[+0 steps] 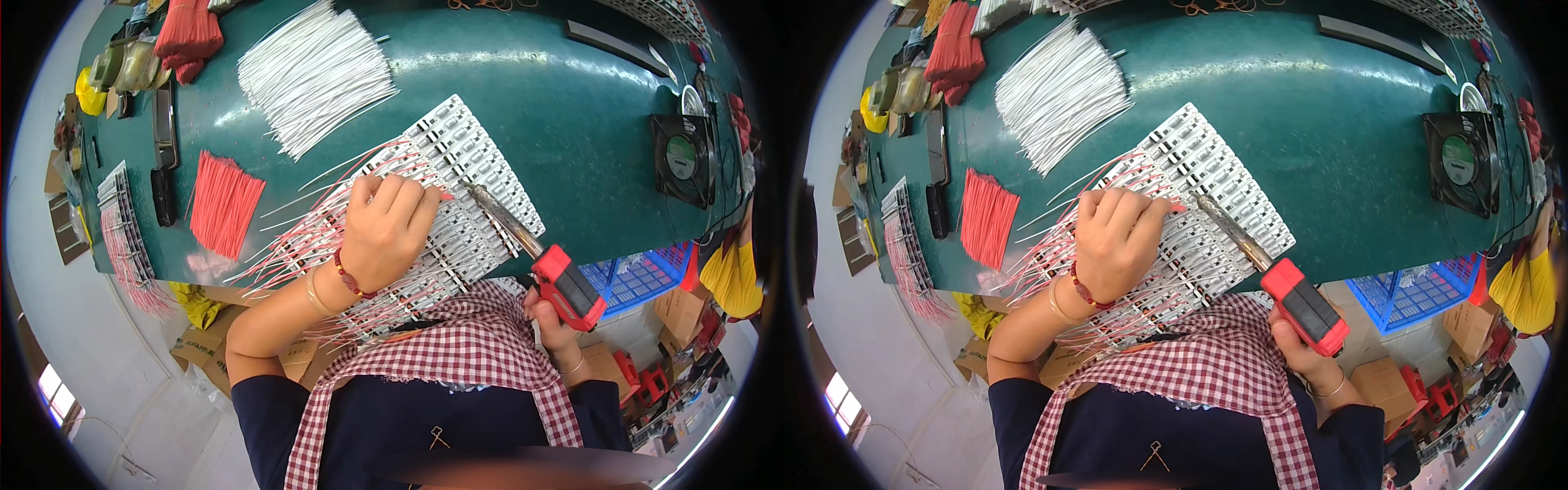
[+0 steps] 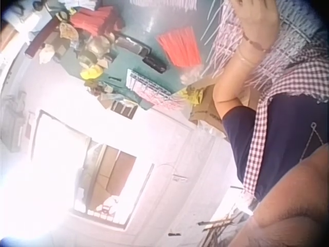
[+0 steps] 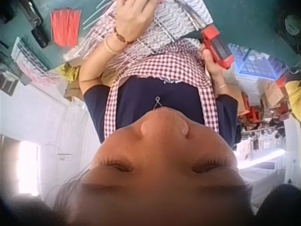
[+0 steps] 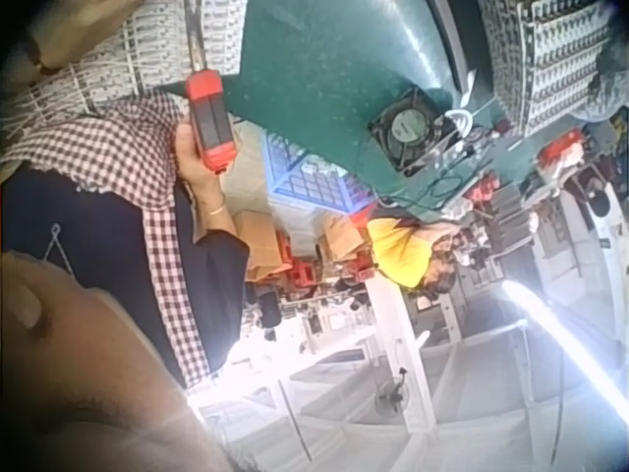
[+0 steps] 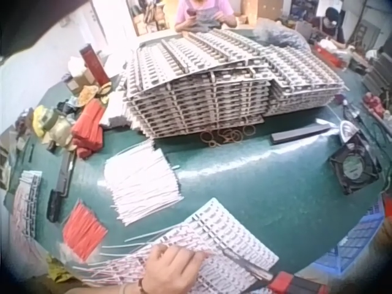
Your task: The person solders red wires and white wires to a strip of electronic components on a circuit board using a soldering iron.
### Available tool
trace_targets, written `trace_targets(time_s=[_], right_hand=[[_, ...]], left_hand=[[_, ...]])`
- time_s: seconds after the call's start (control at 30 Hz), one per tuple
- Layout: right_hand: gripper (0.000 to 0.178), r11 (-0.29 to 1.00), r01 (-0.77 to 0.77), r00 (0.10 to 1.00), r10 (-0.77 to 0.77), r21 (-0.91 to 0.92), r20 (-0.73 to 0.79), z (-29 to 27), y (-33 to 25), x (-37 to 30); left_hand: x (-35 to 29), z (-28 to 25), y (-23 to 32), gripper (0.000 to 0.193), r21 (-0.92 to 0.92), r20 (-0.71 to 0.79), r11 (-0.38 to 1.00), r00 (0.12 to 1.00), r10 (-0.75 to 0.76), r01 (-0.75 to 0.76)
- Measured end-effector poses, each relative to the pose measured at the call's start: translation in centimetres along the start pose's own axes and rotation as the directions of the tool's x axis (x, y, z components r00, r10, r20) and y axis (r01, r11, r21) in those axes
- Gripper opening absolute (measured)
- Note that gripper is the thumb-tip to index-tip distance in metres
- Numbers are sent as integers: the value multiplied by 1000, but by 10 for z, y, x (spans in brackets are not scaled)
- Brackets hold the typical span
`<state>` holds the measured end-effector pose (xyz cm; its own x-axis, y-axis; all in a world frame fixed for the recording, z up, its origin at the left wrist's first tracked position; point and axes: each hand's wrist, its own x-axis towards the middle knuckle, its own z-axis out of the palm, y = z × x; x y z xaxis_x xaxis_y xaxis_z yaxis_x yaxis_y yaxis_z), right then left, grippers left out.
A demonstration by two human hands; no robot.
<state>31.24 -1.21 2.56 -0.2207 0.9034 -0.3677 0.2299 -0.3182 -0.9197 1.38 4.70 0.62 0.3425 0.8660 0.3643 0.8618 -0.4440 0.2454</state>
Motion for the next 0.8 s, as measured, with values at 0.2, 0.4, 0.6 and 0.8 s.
trace_targets(time_s=[0.2,0.4,0.6,0.8], right_hand=[[18,1000,-1,1000,1,-15,31,-2,5,-4],[15,989,-13,997,24,-146,73,-8,25,-8],[16,995,-22,999,26,-102,43,-4,23,-7],[16,991,27,997,-18,-128,69,-4,26,-8]], left_hand=[[-2,-1,5,14,-18,15,1000,1000,25,-25],[-1,1,7,13,-26,40,1000,999,18,-17],[-1,1,7,23,-23,54,1000,999,0,1],[2,-2,10,24,2,111,1000,994,-6,6]])
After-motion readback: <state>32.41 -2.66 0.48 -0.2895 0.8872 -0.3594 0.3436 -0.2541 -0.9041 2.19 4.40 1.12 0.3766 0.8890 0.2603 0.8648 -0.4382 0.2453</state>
